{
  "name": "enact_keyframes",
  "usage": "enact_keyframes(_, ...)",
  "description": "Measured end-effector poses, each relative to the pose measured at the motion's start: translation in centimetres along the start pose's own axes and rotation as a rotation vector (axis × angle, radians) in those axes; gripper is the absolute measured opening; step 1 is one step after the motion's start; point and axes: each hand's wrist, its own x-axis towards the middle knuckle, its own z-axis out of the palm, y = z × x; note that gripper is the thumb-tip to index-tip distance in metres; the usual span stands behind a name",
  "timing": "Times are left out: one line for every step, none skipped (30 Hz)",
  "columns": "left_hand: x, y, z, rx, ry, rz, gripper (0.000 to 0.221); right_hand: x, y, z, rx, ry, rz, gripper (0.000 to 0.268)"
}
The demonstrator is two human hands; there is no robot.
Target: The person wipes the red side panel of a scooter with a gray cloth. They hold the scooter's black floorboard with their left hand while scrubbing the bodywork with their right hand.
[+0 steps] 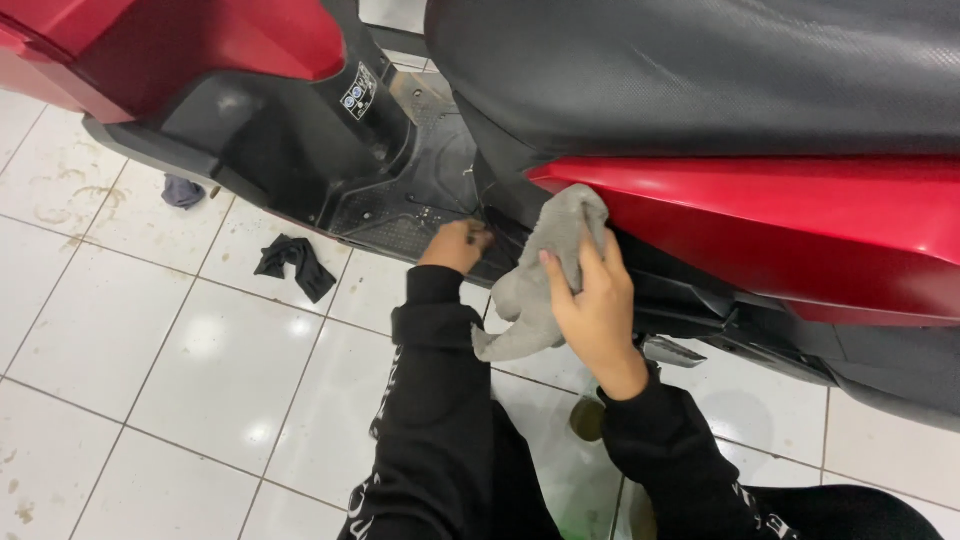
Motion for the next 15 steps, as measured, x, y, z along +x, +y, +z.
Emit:
enact_keyframes(-3.6, 3.4, -2.2, -0.002, 0.001, 0.007, 0.033, 0.4, -0.5, -1.2, -0.005, 0.004, -0.003, 0.045)
enact_keyframes(-7.0, 7.3, -4.8, -0.178, 0.274, 0.184, 0.023, 0.8, -1.1, -2.3, 0.102, -0.009, -0.002, 0.044)
enact_keyframes(-11.1, 11.1, -8.0, -0.356, 0.551, 0.352, 0.019, 1.1, -1.9, -3.4, 0.214, -0.031, -0.004, 0.044)
enact_keyframes(-13.6, 13.5, -7.0, -0.359, 0.556, 0.349, 0.019, 0.9, -1.4, -3.3, 0.214, -0.036, -0.009, 0.044)
enact_keyframes(-16.1, 15.9, -6.0, -0.432, 0.603, 0.521, 0.024, 0.5, -1.0, -3.3, 0.368, -0.105, 0.023, 0.047)
enact_keyframes(-18.6, 18.3, -5.0, -0.505, 0.648, 0.694, 0.036, 0.0, -0.5, -3.2, 0.523, -0.173, 0.053, 0.049)
enact_keyframes(-17.9, 18.9, -3.2, -0.506, 0.645, 0.692, 0.036, -0.6, 0.7, -3.7, 0.522, -0.174, 0.057, 0.049)
enact_keyframes(-17.2, 19.5, -1.5, -0.454, 0.646, 0.744, 0.04, -1.3, 1.7, -4.0, 0.582, -0.182, 0.084, 0.054)
enact_keyframes(-16.7, 19.9, 0.1, -0.396, 0.65, 0.788, 0.045, -2.2, 2.7, -4.3, 0.65, -0.196, 0.112, 0.061)
enact_keyframes(-15.5, 19.6, 0.6, -0.391, 0.651, 0.778, 0.045, -2.4, 1.6, -5.6, 0.657, -0.203, 0.116, 0.061)
enact_keyframes(-13.9, 19.6, 1.0, -0.267, 0.829, 0.757, 0.045, -2.4, 0.6, -7.0, 0.646, -0.3, 0.125, 0.065)
enact_keyframes(-12.2, 19.6, 1.4, -0.141, 1.006, 0.73, 0.048, -2.3, -0.3, -8.4, 0.633, -0.397, 0.134, 0.07)
enact_keyframes(-10.9, 19.7, 2.9, -0.143, 0.998, 0.734, 0.048, -3.3, 0.5, -9.6, 0.63, -0.39, 0.14, 0.07)
enact_keyframes(-9.7, 19.6, 4.5, -0.143, 1.072, 0.785, 0.047, -4.3, 1.3, -10.9, 0.625, -0.393, 0.185, 0.071)
enact_keyframes(-8.5, 19.7, 6.2, -0.145, 1.148, 0.832, 0.046, -5.4, 2.1, -12.2, 0.617, -0.398, 0.231, 0.073)
